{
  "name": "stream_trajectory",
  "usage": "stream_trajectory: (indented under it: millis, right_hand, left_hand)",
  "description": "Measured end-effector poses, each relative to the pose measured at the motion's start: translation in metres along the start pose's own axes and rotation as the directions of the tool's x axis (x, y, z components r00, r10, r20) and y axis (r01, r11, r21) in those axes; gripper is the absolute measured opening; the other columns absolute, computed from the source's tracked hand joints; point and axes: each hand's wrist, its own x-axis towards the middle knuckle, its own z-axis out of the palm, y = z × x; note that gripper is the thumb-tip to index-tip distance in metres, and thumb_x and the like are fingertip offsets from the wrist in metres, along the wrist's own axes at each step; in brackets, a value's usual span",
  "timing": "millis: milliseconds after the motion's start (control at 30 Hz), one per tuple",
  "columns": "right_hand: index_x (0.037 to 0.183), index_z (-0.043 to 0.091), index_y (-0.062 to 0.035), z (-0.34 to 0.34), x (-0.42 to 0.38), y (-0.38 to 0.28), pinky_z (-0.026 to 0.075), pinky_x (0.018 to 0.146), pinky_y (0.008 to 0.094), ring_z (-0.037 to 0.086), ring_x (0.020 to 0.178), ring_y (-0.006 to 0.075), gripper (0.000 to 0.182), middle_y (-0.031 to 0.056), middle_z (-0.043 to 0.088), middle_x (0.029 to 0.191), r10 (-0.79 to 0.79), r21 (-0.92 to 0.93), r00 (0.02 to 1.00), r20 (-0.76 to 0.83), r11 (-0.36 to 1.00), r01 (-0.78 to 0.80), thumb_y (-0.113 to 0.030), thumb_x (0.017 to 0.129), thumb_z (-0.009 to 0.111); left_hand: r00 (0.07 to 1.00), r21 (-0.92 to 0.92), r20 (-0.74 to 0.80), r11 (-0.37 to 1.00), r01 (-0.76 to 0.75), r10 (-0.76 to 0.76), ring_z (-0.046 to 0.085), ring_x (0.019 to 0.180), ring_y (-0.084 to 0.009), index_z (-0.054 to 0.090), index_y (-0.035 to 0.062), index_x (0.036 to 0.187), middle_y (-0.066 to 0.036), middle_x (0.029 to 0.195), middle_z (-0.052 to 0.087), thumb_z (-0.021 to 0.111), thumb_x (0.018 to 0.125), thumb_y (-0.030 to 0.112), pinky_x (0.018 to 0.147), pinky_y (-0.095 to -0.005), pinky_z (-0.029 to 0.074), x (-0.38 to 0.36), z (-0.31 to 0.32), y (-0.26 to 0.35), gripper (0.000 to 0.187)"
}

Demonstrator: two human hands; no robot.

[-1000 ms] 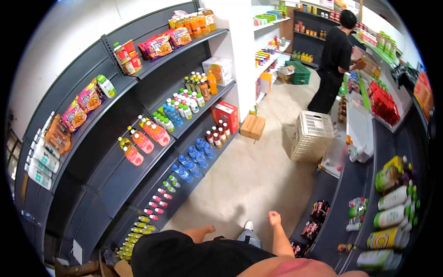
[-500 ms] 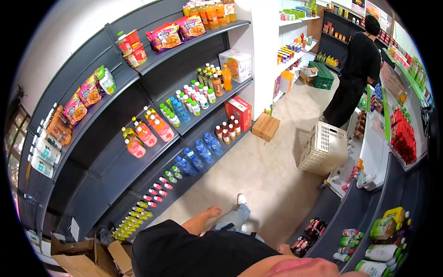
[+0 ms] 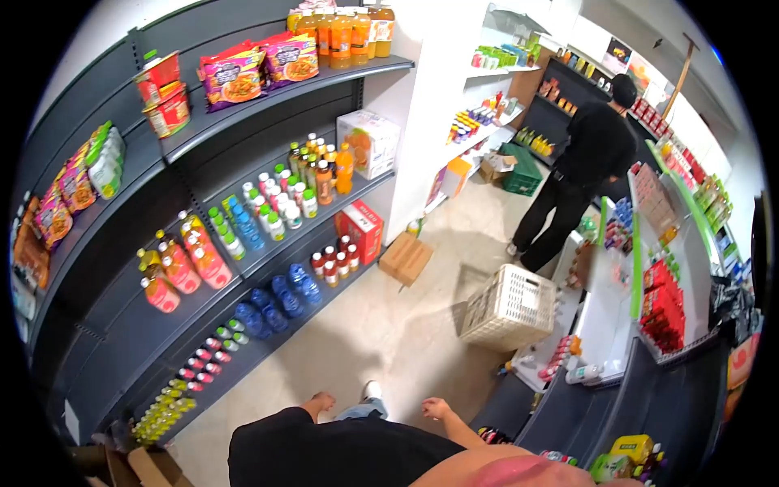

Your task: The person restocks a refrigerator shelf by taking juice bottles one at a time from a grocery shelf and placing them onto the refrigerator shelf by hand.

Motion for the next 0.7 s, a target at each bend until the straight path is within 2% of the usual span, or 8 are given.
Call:
stream_trajectory:
  millis: [133, 200, 300, 433, 467, 500, 600, 700]
  right_hand:
    - [0.118, 0.068, -0.013, -0.068, 0.029, -0.025, 0.046, 0.047, 0.0292, 0.069, 0.068, 0.013, 0.025, 0.0038, 0.073, 0.089, -0.057, 0.087, 0.99, -0.126, 0.994, 0.069, -0.027, 0.098, 0.063]
    - [0.117, 0.069, -0.0124, -0.098, 0.034, -0.032, 0.046, 0.047, 0.0291, 0.069, 0.068, 0.013, 0.025, 0.004, 0.072, 0.088, -0.079, 0.293, 0.964, -0.255, 0.943, 0.155, -0.028, 0.098, 0.063]
    - [0.114, 0.069, -0.0117, -0.131, 0.046, -0.025, 0.046, 0.046, 0.0294, 0.069, 0.066, 0.0137, 0.023, 0.0045, 0.072, 0.087, -0.023, 0.274, 0.926, -0.376, 0.952, 0.135, -0.027, 0.098, 0.062]
    - [0.108, 0.07, -0.0049, -0.15, 0.076, 0.03, 0.054, 0.054, 0.036, 0.069, 0.062, 0.0233, 0.024, 0.0107, 0.073, 0.083, 0.003, 0.401, 0.981, -0.192, 0.913, 0.076, -0.021, 0.094, 0.058]
    - [0.102, 0.072, -0.0104, -0.149, 0.037, -0.018, 0.054, 0.055, 0.0388, 0.071, 0.068, 0.0281, 0.022, 0.0097, 0.074, 0.085, 0.104, -0.118, 0.978, -0.181, 0.985, -0.127, -0.021, 0.091, 0.057]
    - [0.101, 0.072, -0.0101, -0.151, 0.042, -0.025, 0.054, 0.054, 0.0386, 0.07, 0.067, 0.0275, 0.022, 0.0097, 0.073, 0.085, 0.086, -0.236, 0.985, -0.151, 0.964, -0.12, -0.021, 0.091, 0.057]
    - [0.1, 0.071, -0.0092, -0.165, 0.092, -0.023, 0.051, 0.051, 0.038, 0.068, 0.064, 0.0258, 0.021, 0.0097, 0.072, 0.083, 0.059, -0.158, 0.99, -0.13, 0.984, -0.08, -0.022, 0.091, 0.056]
    - [0.099, 0.07, -0.0083, -0.198, 0.14, -0.049, 0.048, 0.048, 0.0374, 0.066, 0.061, 0.024, 0.021, 0.0097, 0.071, 0.08, 0.043, -0.057, 0.991, -0.129, 0.997, -0.051, -0.023, 0.092, 0.056]
  left_hand:
    - [0.959, -0.039, 0.205, 0.981, -0.19, 0.194, 0.072, 0.083, -0.0204, 0.077, 0.0134, 0.107, -0.007, 0.095, 0.077, 0.065, 0.087, 0.034, 0.082, -0.0364, 0.057, 0.056, 0.014, 0.089, 0.031]
    - [0.909, 0.335, 0.284, 0.856, -0.393, 0.305, 0.072, 0.094, -0.0297, 0.076, 0.0114, 0.11, -0.013, 0.105, 0.076, 0.064, 0.087, 0.037, 0.088, -0.0424, 0.055, 0.091, 0.025, 0.144, 0.037]
    - [0.801, 0.364, 0.259, 0.713, -0.599, 0.54, 0.069, 0.105, -0.0363, 0.074, 0.0124, 0.114, -0.017, 0.114, 0.072, 0.062, 0.086, 0.035, 0.093, -0.0458, 0.053, 0.111, 0.034, 0.222, 0.038]
    - [0.748, 0.243, 0.204, 0.707, -0.664, 0.632, 0.068, 0.107, -0.0349, 0.073, 0.013, 0.114, -0.017, 0.115, 0.072, 0.061, 0.087, 0.035, 0.093, -0.0446, 0.053, 0.124, 0.039, 0.308, 0.036]
    - [0.716, 0.207, 0.242, 0.686, -0.697, 0.655, 0.068, 0.106, -0.0337, 0.073, 0.0123, 0.113, -0.016, 0.113, 0.072, 0.062, 0.088, 0.034, 0.092, -0.0439, 0.053, 0.131, 0.04, 0.319, 0.035]
    - [0.676, 0.171, 0.278, 0.657, -0.734, 0.683, 0.068, 0.105, -0.0324, 0.072, 0.0115, 0.113, -0.015, 0.112, 0.072, 0.062, 0.089, 0.033, 0.092, -0.0432, 0.053, 0.141, 0.04, 0.326, 0.034]
    - [0.638, 0.014, 0.283, 0.662, -0.749, 0.716, 0.068, 0.101, -0.0266, 0.071, 0.0097, 0.11, -0.012, 0.105, 0.073, 0.063, 0.091, 0.03, 0.088, -0.0399, 0.053, 0.113, 0.02, 0.381, 0.029]
    - [0.558, 0.062, 0.558, 0.64, -0.766, 0.614, 0.067, 0.106, -0.0236, 0.07, 0.0108, 0.118, -0.011, 0.114, 0.072, 0.064, 0.094, 0.033, 0.091, -0.0369, 0.052, 0.126, -0.01, 0.422, 0.033]
